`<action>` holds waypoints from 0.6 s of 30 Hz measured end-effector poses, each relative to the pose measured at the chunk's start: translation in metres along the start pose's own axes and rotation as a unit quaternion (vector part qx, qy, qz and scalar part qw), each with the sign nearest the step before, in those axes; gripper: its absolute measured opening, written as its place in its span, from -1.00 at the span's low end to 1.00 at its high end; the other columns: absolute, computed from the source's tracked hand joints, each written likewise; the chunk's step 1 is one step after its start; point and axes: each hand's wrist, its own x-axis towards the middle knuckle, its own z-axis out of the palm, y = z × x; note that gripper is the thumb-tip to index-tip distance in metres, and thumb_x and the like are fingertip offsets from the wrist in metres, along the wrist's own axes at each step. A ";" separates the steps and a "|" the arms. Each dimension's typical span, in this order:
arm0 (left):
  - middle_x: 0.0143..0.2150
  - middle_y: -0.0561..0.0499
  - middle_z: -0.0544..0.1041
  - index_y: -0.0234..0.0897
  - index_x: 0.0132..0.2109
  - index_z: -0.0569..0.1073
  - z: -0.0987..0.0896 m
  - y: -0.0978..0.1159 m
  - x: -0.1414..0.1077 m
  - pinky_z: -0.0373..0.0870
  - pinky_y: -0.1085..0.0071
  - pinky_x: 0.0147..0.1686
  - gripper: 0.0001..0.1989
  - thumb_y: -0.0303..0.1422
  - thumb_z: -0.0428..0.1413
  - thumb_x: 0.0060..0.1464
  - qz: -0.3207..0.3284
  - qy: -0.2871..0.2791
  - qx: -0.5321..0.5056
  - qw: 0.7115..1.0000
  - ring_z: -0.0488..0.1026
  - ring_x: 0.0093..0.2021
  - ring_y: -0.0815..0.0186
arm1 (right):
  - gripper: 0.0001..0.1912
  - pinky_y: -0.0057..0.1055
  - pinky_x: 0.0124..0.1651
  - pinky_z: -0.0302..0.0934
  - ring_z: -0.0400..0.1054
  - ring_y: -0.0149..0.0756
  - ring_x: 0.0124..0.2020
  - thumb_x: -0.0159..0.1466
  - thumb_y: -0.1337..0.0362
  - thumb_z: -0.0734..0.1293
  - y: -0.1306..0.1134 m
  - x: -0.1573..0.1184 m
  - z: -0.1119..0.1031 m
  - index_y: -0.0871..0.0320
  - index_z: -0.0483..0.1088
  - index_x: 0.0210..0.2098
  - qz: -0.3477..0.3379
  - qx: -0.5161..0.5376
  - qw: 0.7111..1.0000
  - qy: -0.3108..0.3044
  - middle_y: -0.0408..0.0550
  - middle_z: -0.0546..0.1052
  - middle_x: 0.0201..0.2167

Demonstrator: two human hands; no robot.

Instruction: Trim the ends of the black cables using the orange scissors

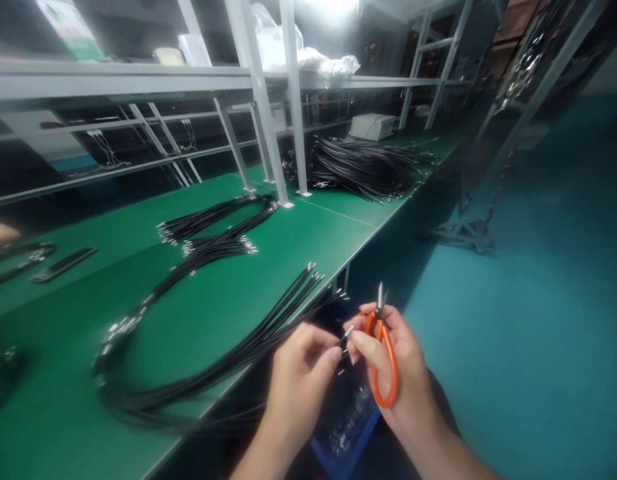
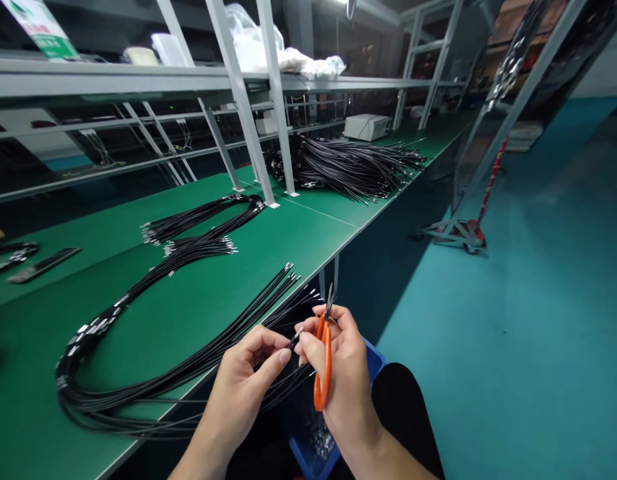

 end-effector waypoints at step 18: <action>-0.39 0.04 0.48 -0.22 -0.30 0.51 0.004 -0.010 -0.014 0.30 0.45 -0.40 -0.88 -0.46 0.07 0.11 0.101 0.100 0.159 0.977 0.41 -0.41 0.34 | -0.66 -0.50 -0.39 0.27 0.36 -0.46 -0.51 0.09 0.40 0.44 0.012 0.005 0.009 0.09 0.27 -0.21 0.009 -0.021 1.000 -0.003 -0.22 0.50 -0.47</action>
